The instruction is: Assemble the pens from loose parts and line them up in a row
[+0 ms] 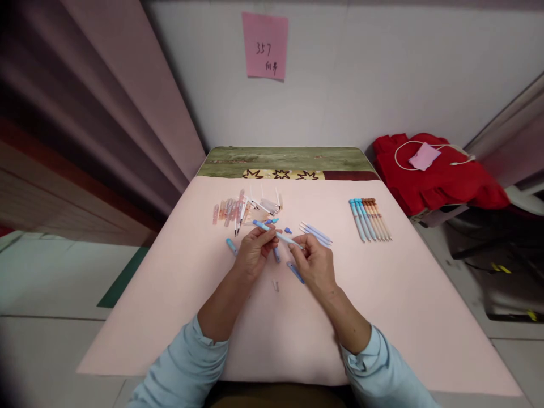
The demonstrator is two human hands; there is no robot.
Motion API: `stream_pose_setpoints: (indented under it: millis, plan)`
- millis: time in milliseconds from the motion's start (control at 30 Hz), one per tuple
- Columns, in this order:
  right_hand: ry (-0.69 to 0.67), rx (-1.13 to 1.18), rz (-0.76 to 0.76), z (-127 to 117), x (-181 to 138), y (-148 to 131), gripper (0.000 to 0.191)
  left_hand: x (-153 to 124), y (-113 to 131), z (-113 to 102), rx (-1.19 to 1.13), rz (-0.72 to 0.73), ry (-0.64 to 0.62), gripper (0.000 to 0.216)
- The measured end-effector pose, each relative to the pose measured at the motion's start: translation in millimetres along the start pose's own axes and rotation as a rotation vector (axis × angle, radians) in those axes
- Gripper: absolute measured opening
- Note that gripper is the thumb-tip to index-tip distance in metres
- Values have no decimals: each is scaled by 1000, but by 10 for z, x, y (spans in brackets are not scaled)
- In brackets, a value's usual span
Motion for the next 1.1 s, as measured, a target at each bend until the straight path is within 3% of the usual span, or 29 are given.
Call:
stream_pose_setpoints:
  millis: [233,333,533,700,967,1100]
  plan:
    - [-55,13,-27,14,-18,-93,47,-50,14,67,-20,-42,-106,31]
    - [-67,24,-6,24,-14,-57,52,-46,27,66,-16,-17,-89,30]
    - [-56,-4,-22,43,-6,-27,35,21,20,-31,-5,6,19,31]
    - [-46,-29,-15,13,1,-47,29,0,14,10,2,-13,-40,30]
    - [-91,-12,-37,35,-19,-99,49,-48,33,52,-14,-29,-94,28]
    - [-80,21,-16,53,-18,-46,32,-31,19,33,-16,-32,-77,28]
Point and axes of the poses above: each hand's wrist, its own x-axis towards the middle knuckle, its own z-axis out of the palm, y = z × x, the point moved 6 cm from there along x, towards the middle knuckle, and after that the axes turned 14 degrees about x, right-handed, at the moved point
